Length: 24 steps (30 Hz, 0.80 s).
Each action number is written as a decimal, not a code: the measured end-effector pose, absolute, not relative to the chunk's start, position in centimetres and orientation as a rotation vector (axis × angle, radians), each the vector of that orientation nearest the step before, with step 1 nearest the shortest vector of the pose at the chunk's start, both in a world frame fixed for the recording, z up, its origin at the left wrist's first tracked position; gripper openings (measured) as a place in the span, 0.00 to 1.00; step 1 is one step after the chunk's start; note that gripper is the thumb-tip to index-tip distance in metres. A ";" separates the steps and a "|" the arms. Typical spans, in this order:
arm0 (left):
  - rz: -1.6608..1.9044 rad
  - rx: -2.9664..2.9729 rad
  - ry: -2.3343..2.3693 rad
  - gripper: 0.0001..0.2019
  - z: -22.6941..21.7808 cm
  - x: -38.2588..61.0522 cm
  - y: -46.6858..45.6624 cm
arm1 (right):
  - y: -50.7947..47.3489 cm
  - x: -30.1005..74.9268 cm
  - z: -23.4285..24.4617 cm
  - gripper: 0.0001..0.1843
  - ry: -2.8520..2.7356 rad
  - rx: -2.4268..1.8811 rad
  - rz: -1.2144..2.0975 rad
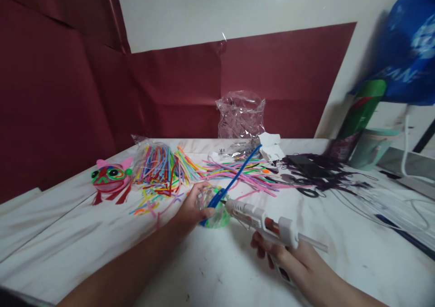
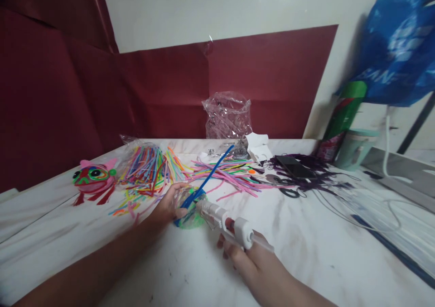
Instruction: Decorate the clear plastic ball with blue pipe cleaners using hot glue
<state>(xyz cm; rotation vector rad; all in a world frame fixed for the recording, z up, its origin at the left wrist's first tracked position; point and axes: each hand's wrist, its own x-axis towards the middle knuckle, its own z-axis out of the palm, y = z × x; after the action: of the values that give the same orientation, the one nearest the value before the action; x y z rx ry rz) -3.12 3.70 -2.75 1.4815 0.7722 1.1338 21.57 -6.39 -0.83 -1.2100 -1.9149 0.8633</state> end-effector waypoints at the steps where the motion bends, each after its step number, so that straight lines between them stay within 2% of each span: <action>1: 1.132 1.475 0.779 0.36 -2.8 -3.1 3.7 | -6.4 21.6 -0.8 0.19 -1.901 -1.227 0.865; 24: 1.158 1.467 0.774 0.34 -2.7 -3.2 3.6 | -6.6 21.5 -0.8 0.17 -1.895 -1.203 0.861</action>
<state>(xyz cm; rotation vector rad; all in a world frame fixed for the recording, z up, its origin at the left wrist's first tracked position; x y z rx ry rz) -3.22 3.63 -2.72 1.4675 0.7738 1.1577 21.54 -6.63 -0.82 -1.2028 -1.8947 0.8614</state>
